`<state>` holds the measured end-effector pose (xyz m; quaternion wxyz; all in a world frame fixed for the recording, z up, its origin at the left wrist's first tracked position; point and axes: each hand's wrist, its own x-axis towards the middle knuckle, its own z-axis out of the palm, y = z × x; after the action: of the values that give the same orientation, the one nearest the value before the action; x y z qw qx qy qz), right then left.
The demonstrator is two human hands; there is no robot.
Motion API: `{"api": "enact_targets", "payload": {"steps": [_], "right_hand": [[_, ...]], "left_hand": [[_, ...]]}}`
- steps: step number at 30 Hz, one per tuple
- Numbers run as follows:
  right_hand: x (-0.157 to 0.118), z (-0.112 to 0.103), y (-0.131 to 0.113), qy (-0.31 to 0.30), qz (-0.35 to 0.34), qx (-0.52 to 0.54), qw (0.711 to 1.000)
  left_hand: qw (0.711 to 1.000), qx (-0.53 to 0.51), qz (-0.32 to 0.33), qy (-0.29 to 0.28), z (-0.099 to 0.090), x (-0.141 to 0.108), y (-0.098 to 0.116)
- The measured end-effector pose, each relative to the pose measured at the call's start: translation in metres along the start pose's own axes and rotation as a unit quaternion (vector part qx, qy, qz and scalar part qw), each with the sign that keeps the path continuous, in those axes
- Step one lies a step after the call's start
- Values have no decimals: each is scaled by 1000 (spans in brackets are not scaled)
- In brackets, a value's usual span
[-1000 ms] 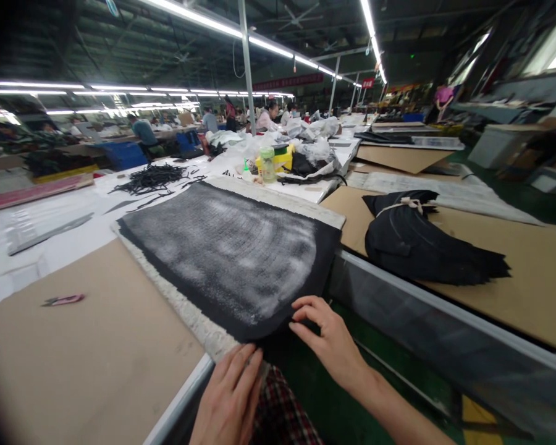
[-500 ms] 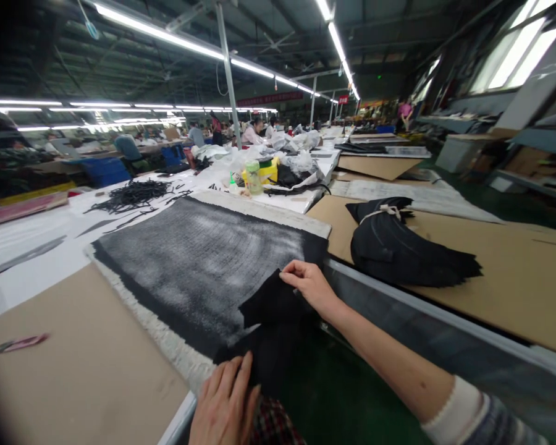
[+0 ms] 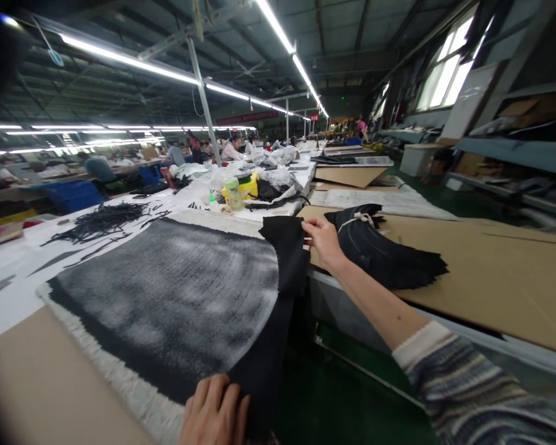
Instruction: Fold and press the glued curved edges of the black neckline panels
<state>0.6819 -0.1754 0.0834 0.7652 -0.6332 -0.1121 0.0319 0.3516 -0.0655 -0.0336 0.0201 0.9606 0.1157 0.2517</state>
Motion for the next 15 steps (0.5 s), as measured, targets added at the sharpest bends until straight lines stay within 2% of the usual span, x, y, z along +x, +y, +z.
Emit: {"api": "enact_targets", "payload": {"steps": [4, 7, 12, 15], "right_hand": [[8, -5, -4, 4, 19, 15, 1000], [23, -13, -7, 31, 29, 23, 999], [71, -40, -25, 111, 40, 20, 993], [102, -54, -40, 149, 33, 18, 988]], "left_hand": [[996, -38, 72, -23, 1, 47, 23], [993, -44, 101, -44, 11, 70, 37], [996, -37, 72, -23, 36, 73, 44], [998, -49, 44, -13, 45, 76, 48]]}}
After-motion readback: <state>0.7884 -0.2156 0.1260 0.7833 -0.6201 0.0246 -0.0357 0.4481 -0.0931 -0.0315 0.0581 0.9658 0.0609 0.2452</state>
